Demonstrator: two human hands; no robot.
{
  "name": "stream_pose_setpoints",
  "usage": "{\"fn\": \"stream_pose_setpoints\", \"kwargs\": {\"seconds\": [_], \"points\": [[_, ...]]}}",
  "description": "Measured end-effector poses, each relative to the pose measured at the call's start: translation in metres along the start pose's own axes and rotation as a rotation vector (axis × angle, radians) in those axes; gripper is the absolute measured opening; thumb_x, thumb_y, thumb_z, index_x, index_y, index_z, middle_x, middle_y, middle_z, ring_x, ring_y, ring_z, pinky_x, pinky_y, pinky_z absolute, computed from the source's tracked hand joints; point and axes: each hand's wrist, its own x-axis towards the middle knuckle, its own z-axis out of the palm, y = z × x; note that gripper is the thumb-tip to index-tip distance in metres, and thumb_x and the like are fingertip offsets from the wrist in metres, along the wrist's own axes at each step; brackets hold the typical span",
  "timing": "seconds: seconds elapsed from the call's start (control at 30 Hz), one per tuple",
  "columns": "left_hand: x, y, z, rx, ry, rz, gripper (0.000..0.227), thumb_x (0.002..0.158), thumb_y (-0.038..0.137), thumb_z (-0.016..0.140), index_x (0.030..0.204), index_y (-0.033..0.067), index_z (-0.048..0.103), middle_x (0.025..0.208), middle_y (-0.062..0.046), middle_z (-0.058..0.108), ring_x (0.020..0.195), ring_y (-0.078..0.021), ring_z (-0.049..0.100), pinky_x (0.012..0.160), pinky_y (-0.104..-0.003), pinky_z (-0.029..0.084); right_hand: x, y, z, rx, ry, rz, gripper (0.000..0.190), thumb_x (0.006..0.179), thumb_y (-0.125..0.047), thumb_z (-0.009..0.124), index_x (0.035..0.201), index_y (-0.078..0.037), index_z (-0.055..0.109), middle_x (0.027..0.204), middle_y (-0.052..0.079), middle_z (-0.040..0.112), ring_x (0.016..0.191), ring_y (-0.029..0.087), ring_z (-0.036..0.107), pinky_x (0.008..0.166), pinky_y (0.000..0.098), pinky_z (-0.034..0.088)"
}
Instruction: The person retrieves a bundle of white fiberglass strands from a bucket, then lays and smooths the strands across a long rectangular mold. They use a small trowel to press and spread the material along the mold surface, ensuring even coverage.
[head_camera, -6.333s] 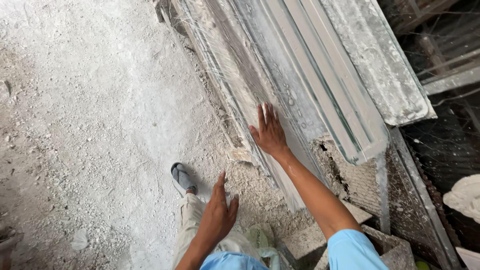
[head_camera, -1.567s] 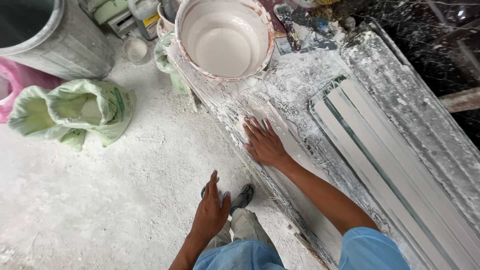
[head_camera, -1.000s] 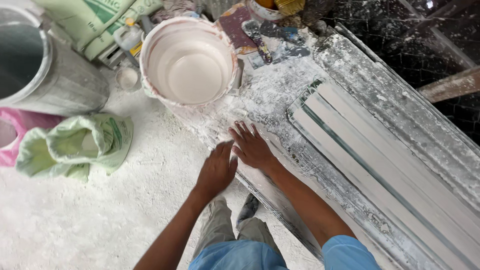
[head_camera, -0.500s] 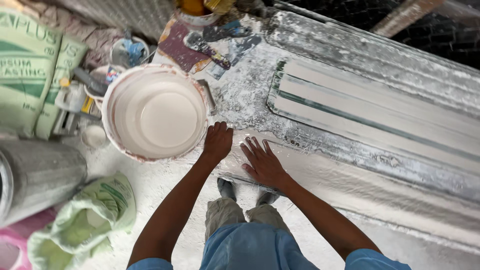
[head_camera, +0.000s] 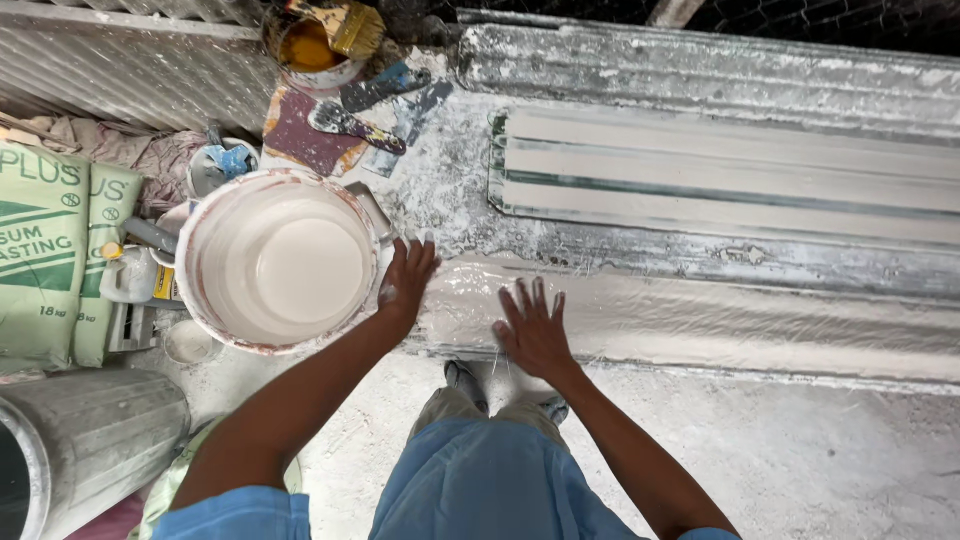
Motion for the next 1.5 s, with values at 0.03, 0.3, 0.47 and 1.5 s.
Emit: {"fn": "stream_pose_setpoints", "kwargs": {"seconds": [0.03, 0.3, 0.47, 1.5], "points": [[0.002, 0.001, 0.000, 0.092, -0.027, -0.006, 0.085, 0.097, 0.028, 0.064, 0.164, 0.0204, 0.013, 0.171, -0.011, 0.014, 0.148, -0.0343, 0.027, 0.115, -0.060, 0.023, -0.003, 0.007, 0.000, 0.025, 0.019, 0.031, 0.070, 0.105, -0.055, 0.025, 0.159, -0.011, 0.030, 0.165, 0.025, 0.023, 0.153, 0.049, 0.009, 0.114, 0.0763, 0.003], [0.035, 0.026, 0.019, 0.396, -0.048, 0.159, 0.097, 0.098, 0.030, 0.060, 0.167, 0.0204, -0.007, 0.172, 0.001, -0.008, 0.155, -0.0254, 0.002, 0.122, -0.056, 0.001, -0.041, 0.050, -0.007, 0.210, 0.246, 0.153, 0.058, 0.107, -0.041, 0.034, 0.153, -0.007, 0.040, 0.161, 0.029, 0.031, 0.153, 0.054, 0.011, 0.118, 0.0725, 0.010], [0.096, 0.077, 0.014, 0.208, 0.136, 0.213, 0.081, 0.101, 0.032, 0.052, 0.166, 0.0191, 0.005, 0.174, 0.004, 0.001, 0.158, -0.0191, 0.004, 0.128, -0.051, -0.001, -0.058, 0.074, -0.012, 0.307, 0.363, 0.234, 0.052, 0.108, -0.035, 0.038, 0.150, -0.005, 0.044, 0.159, 0.028, 0.035, 0.154, 0.053, 0.014, 0.120, 0.0691, 0.013], [0.105, 0.055, -0.105, 0.072, 0.247, 0.482, 0.082, 0.098, 0.028, 0.056, 0.166, 0.0185, 0.010, 0.173, -0.008, 0.002, 0.158, -0.0286, 0.004, 0.123, -0.053, 0.004, -0.038, 0.108, -0.013, -0.036, 0.063, 0.659, 0.084, 0.102, -0.061, 0.024, 0.158, 0.001, 0.021, 0.169, 0.018, 0.016, 0.153, 0.050, -0.003, 0.119, 0.0674, 0.001]]}}
